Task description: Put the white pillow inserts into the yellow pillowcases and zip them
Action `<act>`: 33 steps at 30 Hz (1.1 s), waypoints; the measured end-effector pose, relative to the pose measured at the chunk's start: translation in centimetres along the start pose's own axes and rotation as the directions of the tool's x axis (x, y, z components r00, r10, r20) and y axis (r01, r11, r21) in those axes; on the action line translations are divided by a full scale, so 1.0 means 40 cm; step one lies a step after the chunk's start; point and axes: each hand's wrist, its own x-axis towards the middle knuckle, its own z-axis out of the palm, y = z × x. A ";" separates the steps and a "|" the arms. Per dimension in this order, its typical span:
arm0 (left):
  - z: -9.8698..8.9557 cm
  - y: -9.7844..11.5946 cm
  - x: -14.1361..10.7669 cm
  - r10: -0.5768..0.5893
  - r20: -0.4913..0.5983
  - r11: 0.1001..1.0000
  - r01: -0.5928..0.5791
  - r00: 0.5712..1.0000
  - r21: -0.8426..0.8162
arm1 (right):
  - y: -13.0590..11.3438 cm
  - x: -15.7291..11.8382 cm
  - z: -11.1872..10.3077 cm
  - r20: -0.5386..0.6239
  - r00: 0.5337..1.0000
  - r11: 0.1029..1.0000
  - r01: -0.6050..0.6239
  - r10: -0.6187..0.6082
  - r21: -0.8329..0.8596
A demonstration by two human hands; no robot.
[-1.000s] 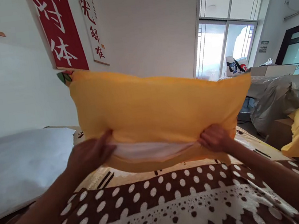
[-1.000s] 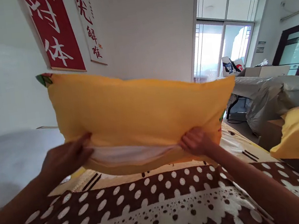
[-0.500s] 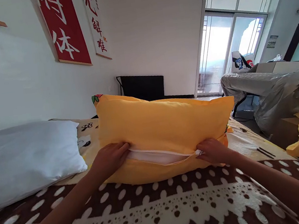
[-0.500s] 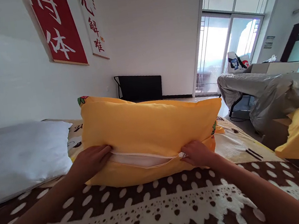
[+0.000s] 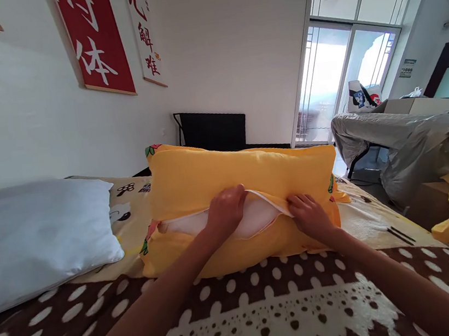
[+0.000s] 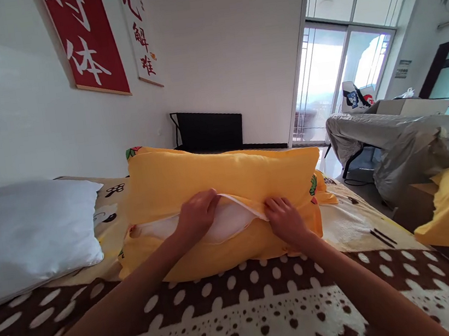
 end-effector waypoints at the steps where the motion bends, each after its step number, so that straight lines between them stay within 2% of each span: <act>1: 0.016 0.003 -0.007 0.002 0.042 1.000 -0.003 0.999 0.014 | -0.002 0.019 0.022 0.023 0.999 0.999 -0.032 0.032 0.021; 5: 0.088 0.013 -0.065 0.129 0.259 0.987 -0.150 0.957 0.064 | -0.014 0.090 0.117 0.066 0.994 0.993 -0.089 0.084 0.075; 8: 0.108 0.010 -0.080 0.154 0.334 0.982 -0.182 0.930 0.053 | -0.015 0.101 0.165 0.037 0.996 0.989 -0.084 0.080 0.121; 11: 0.082 0.001 -0.067 0.162 0.361 0.980 -0.193 0.918 0.051 | 0.001 0.060 0.184 -0.056 0.993 0.982 -0.098 0.108 0.163; 16: 0.019 0.009 -0.096 0.275 0.404 0.936 -0.339 0.872 0.094 | 0.024 -0.039 0.183 -0.277 0.949 0.968 -0.087 0.153 0.236; 20: -0.005 0.027 -0.134 0.274 0.435 0.897 -0.391 0.858 0.208 | 0.011 -0.054 0.140 -0.430 0.897 0.962 0.023 0.100 0.272; 23: -0.023 0.032 -0.133 0.258 0.473 0.887 -0.401 0.842 0.230 | -0.010 -0.039 0.070 -0.516 0.854 0.959 0.091 0.064 0.269; 25: -0.034 0.033 -0.131 0.220 0.448 0.896 -0.361 0.866 0.258 | -0.036 -0.030 0.015 -0.574 0.818 0.959 0.138 0.030 0.248; 28: -0.038 0.032 -0.145 0.114 0.347 0.920 -0.230 0.931 0.316 | -0.091 -0.030 -0.054 -0.651 0.748 0.947 0.288 -0.130 0.141; 30: -0.027 0.024 -0.164 0.058 0.270 0.934 -0.148 0.961 0.324 | -0.125 -0.039 -0.081 -0.663 0.710 0.925 0.373 -0.237 0.069; 33: -0.001 0.001 -0.196 0.088 0.088 0.954 -0.109 0.992 0.280 | -0.137 -0.067 -0.093 -0.625 0.722 0.917 0.399 -0.296 0.026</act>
